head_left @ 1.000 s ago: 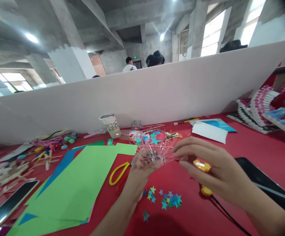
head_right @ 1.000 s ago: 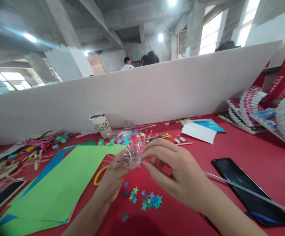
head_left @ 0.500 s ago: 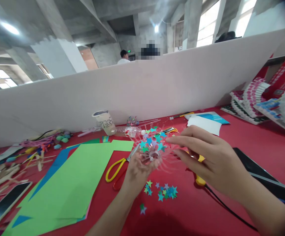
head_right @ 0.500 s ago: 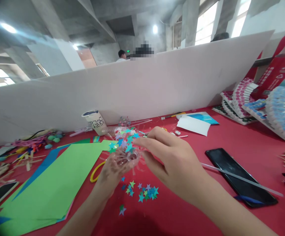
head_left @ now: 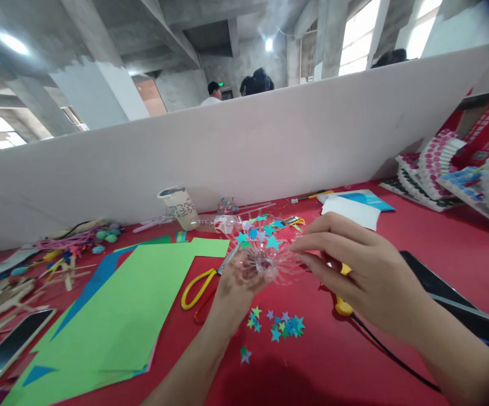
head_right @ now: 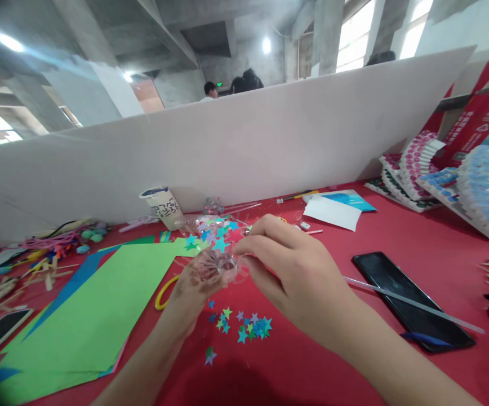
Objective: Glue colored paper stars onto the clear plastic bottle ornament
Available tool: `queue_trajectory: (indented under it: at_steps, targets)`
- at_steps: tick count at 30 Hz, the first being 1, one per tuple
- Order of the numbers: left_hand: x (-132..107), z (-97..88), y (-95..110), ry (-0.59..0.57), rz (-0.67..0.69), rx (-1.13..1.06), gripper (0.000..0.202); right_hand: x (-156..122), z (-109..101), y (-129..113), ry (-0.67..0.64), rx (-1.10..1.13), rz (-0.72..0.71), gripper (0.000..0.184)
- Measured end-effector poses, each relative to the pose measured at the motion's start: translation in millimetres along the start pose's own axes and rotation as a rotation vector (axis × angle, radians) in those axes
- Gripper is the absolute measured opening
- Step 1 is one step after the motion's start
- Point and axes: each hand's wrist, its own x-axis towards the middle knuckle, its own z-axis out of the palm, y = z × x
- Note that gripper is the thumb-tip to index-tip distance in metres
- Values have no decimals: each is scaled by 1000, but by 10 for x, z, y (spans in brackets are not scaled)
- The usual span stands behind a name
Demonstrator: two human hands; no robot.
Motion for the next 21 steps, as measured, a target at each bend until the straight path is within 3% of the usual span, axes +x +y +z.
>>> queue_trajectory:
  at_steps: [5, 8, 14, 21]
  targets:
    - [-54, 46, 27, -43, 28, 277, 21, 24, -21, 54, -55, 324, 339, 9]
    - [-56, 36, -5, -85, -6, 301, 19, 27, -10, 107, -76, 498, 455, 9]
    - [-43, 67, -2, -62, -17, 283, 20, 22, 21, 139, -91, 463, 476, 12]
    - [-20, 32, -3, -39, 81, 230, 19, 27, 40, 45, -141, 266, 316, 9]
